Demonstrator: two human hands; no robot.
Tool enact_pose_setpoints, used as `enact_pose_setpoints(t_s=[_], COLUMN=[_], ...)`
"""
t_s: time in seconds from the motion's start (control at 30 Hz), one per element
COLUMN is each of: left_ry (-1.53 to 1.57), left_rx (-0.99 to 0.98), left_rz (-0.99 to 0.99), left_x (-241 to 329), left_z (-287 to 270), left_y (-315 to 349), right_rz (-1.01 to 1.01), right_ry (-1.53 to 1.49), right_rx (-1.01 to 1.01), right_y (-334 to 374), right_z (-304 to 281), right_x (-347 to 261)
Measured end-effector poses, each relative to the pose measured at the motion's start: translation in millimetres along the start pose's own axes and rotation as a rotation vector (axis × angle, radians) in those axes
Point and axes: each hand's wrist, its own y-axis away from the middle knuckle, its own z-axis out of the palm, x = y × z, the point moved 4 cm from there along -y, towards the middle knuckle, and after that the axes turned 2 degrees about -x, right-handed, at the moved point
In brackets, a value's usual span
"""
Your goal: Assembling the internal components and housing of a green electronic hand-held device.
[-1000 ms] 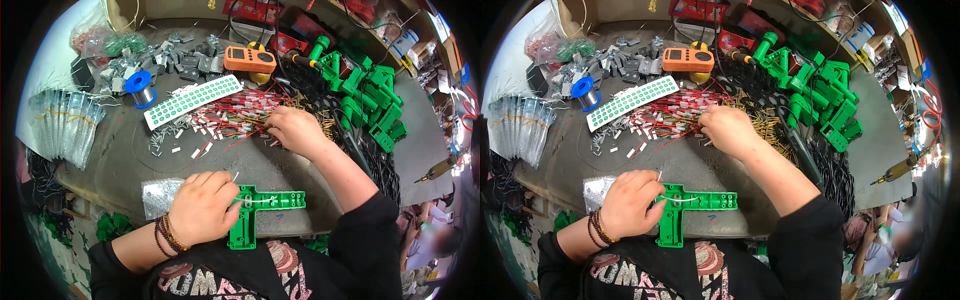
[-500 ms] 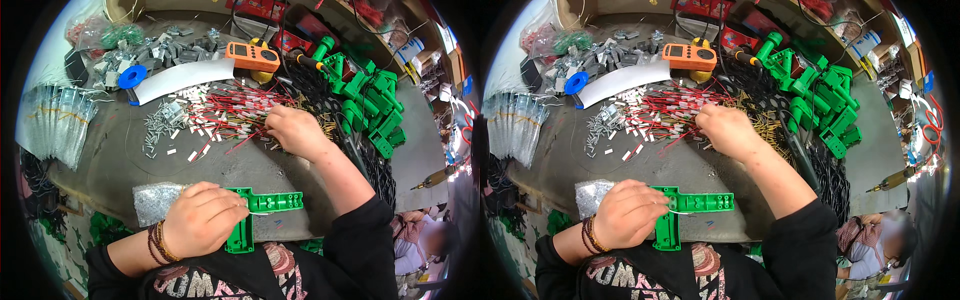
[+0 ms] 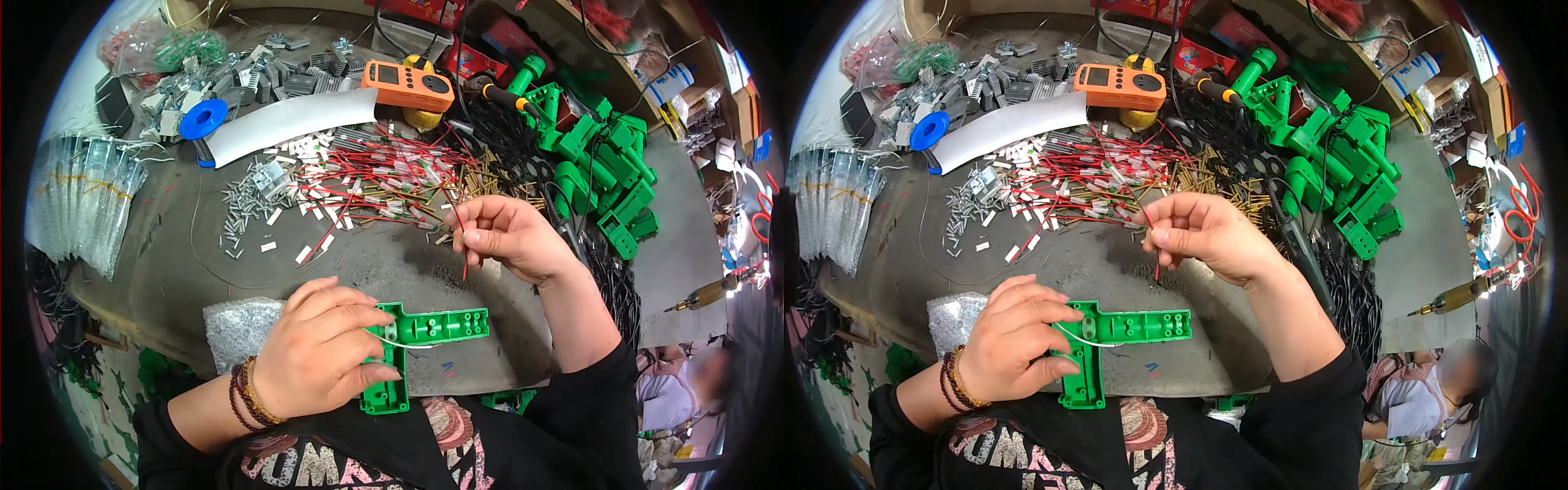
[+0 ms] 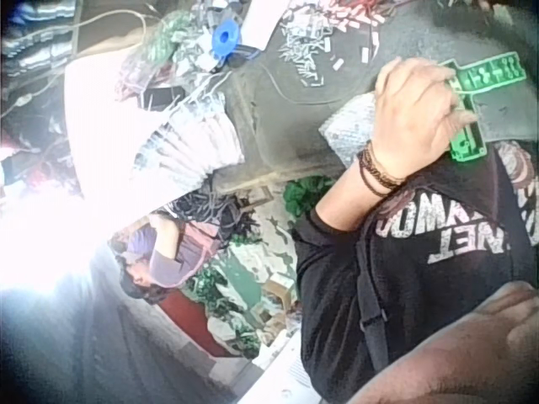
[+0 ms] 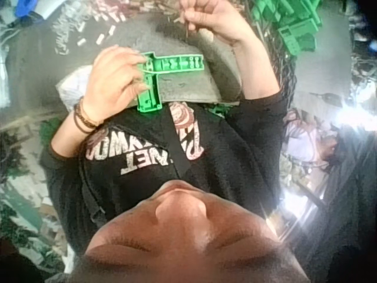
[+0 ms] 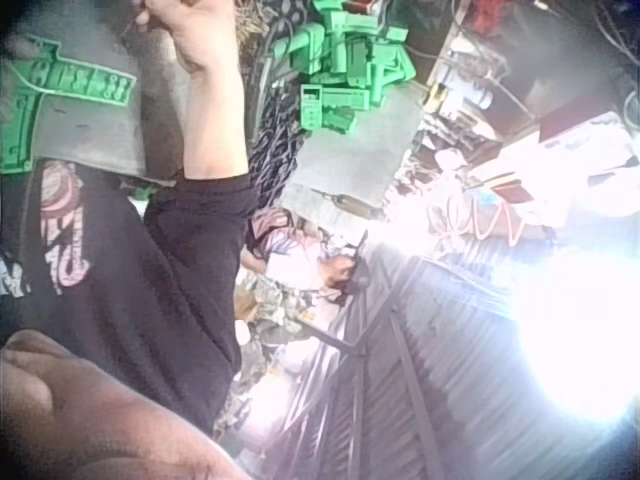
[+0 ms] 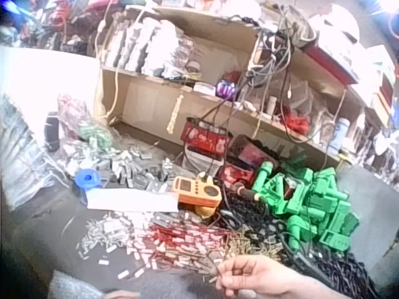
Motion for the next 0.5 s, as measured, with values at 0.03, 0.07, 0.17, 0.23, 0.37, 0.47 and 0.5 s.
enact_pose_setpoints(t_s=[0.03, 0.07, 0.17, 0.23, 0.37, 0.47, 0.5], left_ry=[-0.019, -0.038, 0.009, -0.02, -0.104, 0.05, 0.066], left_rx=[-0.012, -0.024, 0.013, 0.004, -0.061, 0.003, 0.046], left_rz=[0.02, 0.039, -0.014, -0.087, -0.131, -0.171, -0.145], left_x=[0.6, 1.2, -3.8, -2.4, -2.0, -13.7, -20.5], left_z=[-1.0, -1.3, 3.4, 4.2, 2.3, -0.7, -1.7], left_y=[-0.5, -0.5, -0.7, -3.8, -10.6, -15.3, -19.3], right_rz=[-0.004, -0.009, 0.005, 0.018, -0.013, -0.141, -0.179], right_ry=[0.001, 0.002, 0.034, 0.066, 0.982, 1.331, 1.348], right_rx=[-0.014, -0.027, -0.03, -0.024, 0.057, 0.176, 0.166], right_y=[0.9, 1.6, 2.3, 5.1, 12.2, 5.5, -1.5], right_z=[1.6, 3.1, 3.2, 2.8, 8.2, 35.8, 43.6], right_x=[1.4, 2.6, 4.3, 4.3, -0.1, -2.4, 2.7])
